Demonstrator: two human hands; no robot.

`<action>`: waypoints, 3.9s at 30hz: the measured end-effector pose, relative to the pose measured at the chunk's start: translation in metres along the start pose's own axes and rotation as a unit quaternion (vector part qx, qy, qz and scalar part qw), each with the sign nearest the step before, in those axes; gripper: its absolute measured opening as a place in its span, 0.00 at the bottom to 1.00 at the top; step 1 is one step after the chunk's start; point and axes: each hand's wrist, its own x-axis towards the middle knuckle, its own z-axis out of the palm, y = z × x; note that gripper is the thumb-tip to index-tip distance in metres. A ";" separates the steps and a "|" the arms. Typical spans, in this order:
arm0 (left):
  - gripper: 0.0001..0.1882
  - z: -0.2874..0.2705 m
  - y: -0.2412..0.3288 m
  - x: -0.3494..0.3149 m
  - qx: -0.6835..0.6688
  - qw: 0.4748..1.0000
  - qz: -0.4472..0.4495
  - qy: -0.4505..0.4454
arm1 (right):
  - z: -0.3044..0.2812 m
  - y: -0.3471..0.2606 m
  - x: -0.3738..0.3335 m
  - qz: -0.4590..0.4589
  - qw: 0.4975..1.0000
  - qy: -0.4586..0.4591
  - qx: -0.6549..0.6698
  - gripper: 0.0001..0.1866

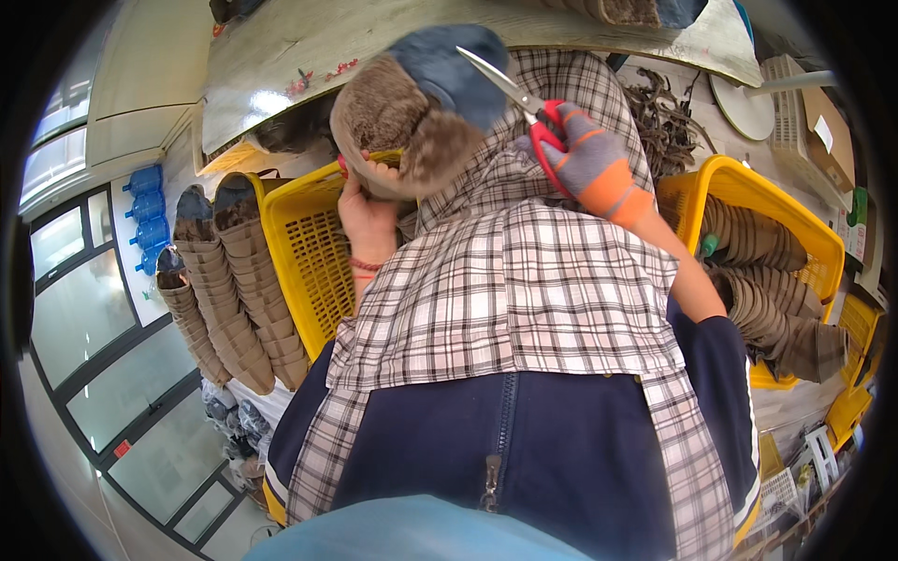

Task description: The person repeatedly picks up beige shoe uppers from a yellow basket, uses red-handled shears to trim the inner lining and edges, then places the trimmed pieces back into the basket. The process is repeated for multiple units throughout the clip.

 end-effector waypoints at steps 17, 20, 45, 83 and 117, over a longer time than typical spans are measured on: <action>0.20 -0.005 0.022 -0.026 0.130 0.954 -0.270 0.020 | 0.008 -0.010 0.000 -0.018 0.900 -0.283 -0.330 0.18; 0.20 -0.014 0.016 -0.022 0.148 0.956 -0.252 0.020 | 0.000 -0.006 0.001 -0.037 0.913 -0.256 -0.315 0.18; 0.09 -0.018 0.001 -0.023 0.112 0.977 -0.180 0.016 | -0.004 -0.044 0.015 -0.213 0.871 -0.235 -0.375 0.19; 0.13 0.033 -0.016 0.011 0.092 0.989 -0.094 0.065 | -0.002 -0.023 0.056 -0.272 0.841 -0.089 -0.460 0.19; 0.19 0.191 -0.070 0.221 0.303 0.911 0.073 -0.270 | -0.142 0.020 0.159 -0.041 0.941 0.333 -0.051 0.20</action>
